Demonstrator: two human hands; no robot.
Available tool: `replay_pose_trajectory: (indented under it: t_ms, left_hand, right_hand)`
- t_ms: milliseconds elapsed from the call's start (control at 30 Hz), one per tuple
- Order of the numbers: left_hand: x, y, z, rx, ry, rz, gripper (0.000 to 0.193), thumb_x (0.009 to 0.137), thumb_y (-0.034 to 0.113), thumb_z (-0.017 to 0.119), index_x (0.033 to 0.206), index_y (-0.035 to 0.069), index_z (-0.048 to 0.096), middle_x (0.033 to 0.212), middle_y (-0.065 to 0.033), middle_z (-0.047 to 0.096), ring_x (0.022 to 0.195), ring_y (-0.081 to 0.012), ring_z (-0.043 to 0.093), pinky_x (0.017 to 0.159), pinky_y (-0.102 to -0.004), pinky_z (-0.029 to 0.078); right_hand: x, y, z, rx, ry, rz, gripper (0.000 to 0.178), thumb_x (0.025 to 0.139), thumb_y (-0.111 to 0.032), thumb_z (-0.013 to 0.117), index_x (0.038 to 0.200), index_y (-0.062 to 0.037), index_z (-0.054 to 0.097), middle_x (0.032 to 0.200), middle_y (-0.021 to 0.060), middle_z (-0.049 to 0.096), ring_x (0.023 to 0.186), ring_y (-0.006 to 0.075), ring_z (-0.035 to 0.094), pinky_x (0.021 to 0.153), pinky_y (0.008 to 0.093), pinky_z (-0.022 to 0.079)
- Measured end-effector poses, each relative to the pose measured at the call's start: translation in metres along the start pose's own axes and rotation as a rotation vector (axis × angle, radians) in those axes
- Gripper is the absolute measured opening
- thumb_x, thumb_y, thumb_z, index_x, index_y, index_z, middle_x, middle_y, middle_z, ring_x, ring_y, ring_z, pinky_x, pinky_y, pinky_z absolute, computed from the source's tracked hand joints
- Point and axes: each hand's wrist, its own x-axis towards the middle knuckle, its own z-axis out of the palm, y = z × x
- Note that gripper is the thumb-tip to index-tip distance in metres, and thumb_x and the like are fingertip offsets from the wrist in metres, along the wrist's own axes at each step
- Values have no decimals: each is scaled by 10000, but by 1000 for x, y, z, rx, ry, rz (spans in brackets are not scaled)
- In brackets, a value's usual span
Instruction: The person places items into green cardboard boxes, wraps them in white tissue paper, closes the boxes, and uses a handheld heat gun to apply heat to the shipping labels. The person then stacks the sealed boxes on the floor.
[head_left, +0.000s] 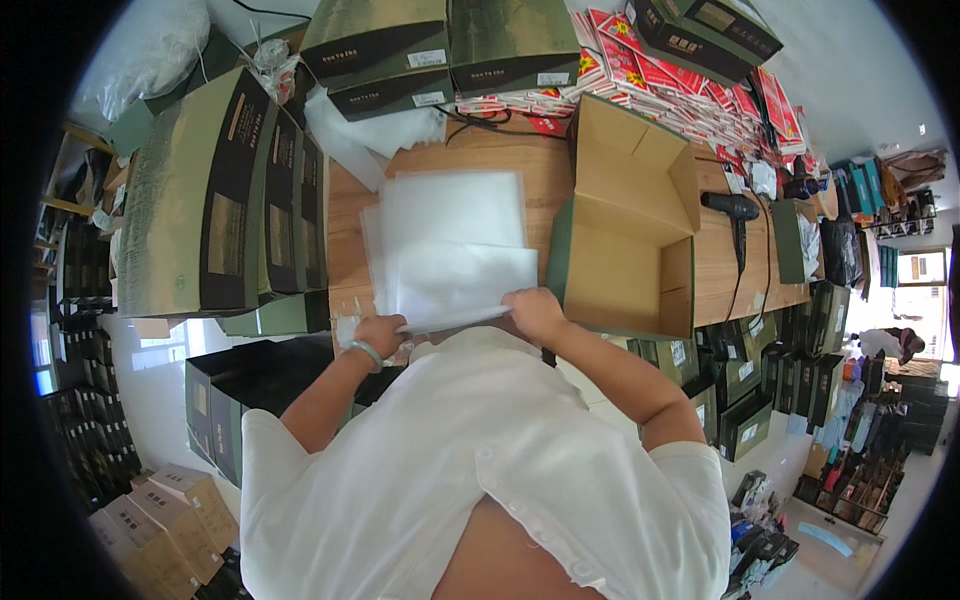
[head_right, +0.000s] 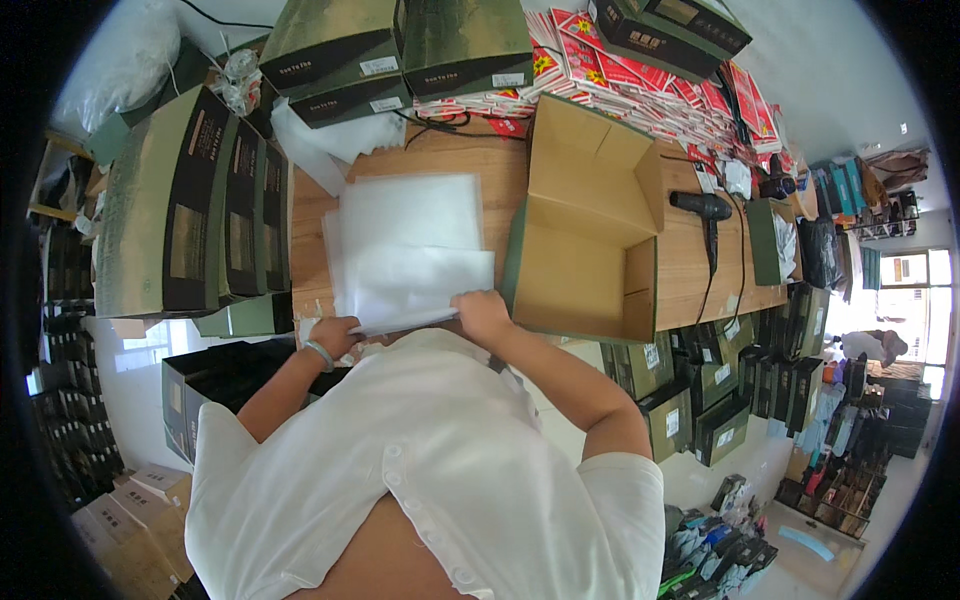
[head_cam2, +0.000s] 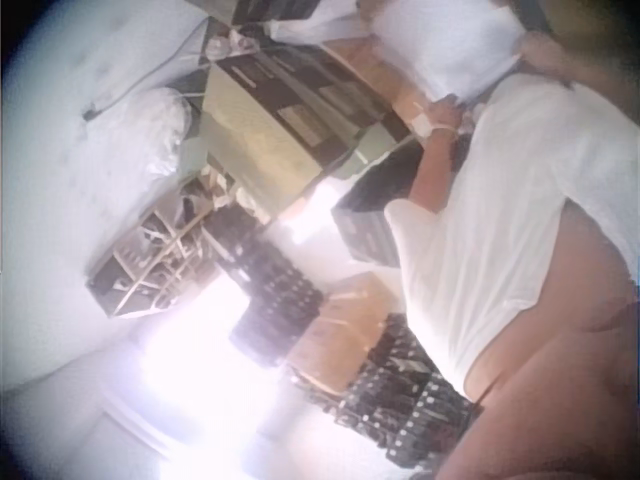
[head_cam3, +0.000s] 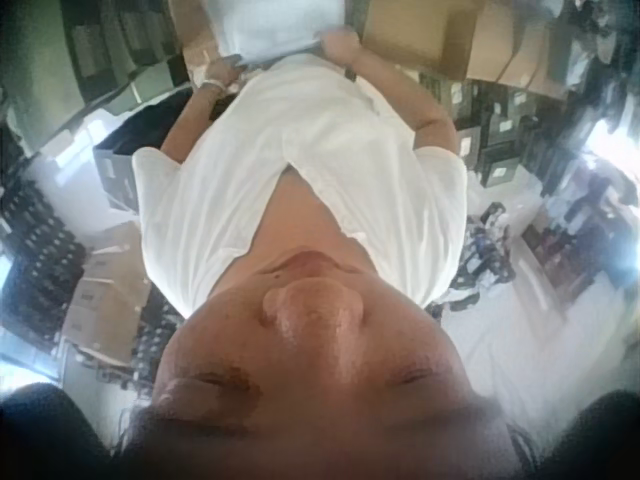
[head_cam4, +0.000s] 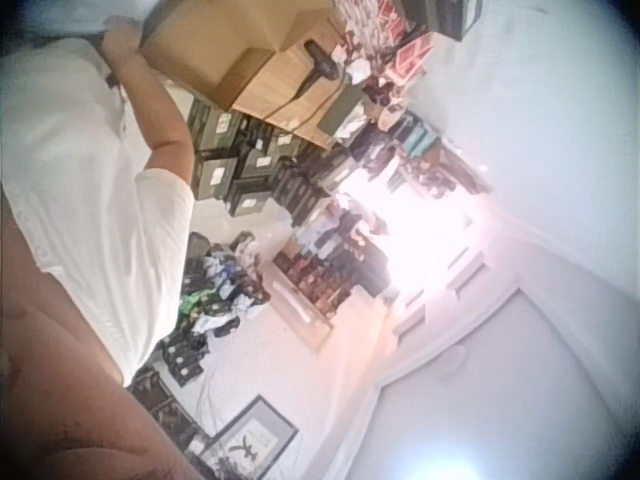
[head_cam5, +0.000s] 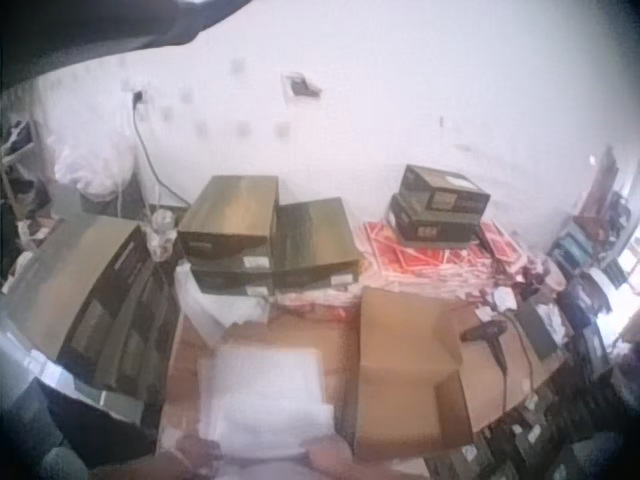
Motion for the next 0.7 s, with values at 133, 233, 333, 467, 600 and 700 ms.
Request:
replay_pose_trajectory:
  t_ms: [133, 233, 333, 467, 600, 700]
  left_hand:
    - [33, -35, -20, -106, 140, 60, 518, 840, 440, 685, 1162, 36, 651, 1100, -211, 662, 1054, -385, 613, 913, -426, 477]
    - [73, -24, -67, -427, 293, -131, 577, 866, 389, 682, 1263, -15, 573, 1240, -223, 605, 1163, -351, 571, 995, -398, 434]
    - [117, -30, -77, -841, 603, -73, 605, 873, 324, 691, 1313, -51, 515, 1320, -248, 546, 1258, -350, 503, 1067, -398, 374]
    - [172, -47, -49, -691, 1034, -282, 744, 868, 299, 701, 1434, -25, 344, 1410, -263, 453, 1306, -369, 452, 1096, -405, 340]
    - [180, -116, 20, -581, 471, -494, 859, 866, 605, 558, 1432, -23, 405, 1463, -249, 416, 1347, -380, 412, 1123, -397, 293]
    - [137, -94, 32, -1097, 179, -418, 761, 885, 599, 509, 1339, -12, 513, 1379, -215, 503, 1257, -361, 485, 1055, -434, 388]
  right_hand:
    - [37, 10, -14, -20, 20, 76, 178, 820, -215, 654, 959, -111, 691, 897, 147, 695, 847, 341, 671, 772, 495, 491]
    - [88, 14, -42, 39, 99, 243, 279, 856, -226, 648, 1108, -110, 676, 1054, 168, 678, 1077, 356, 586, 990, 492, 375]
    - [130, 23, -46, -118, 415, 255, 448, 854, -231, 678, 1267, -92, 574, 1300, 190, 546, 1227, 360, 475, 1072, 519, 312]
    - [140, 27, -16, -32, 530, 518, 794, 825, -275, 728, 1470, -90, 303, 1509, 230, 268, 1336, 411, 328, 1112, 558, 267]
    - [120, 20, 31, 393, 179, 754, 940, 823, -399, 715, 1505, -36, 179, 1534, 242, 177, 1352, 478, 290, 1093, 601, 271]
    - [126, 40, 76, 431, 179, 780, 1048, 841, -477, 664, 1530, 8, 41, 1537, 261, 177, 1380, 474, 244, 1111, 607, 234]
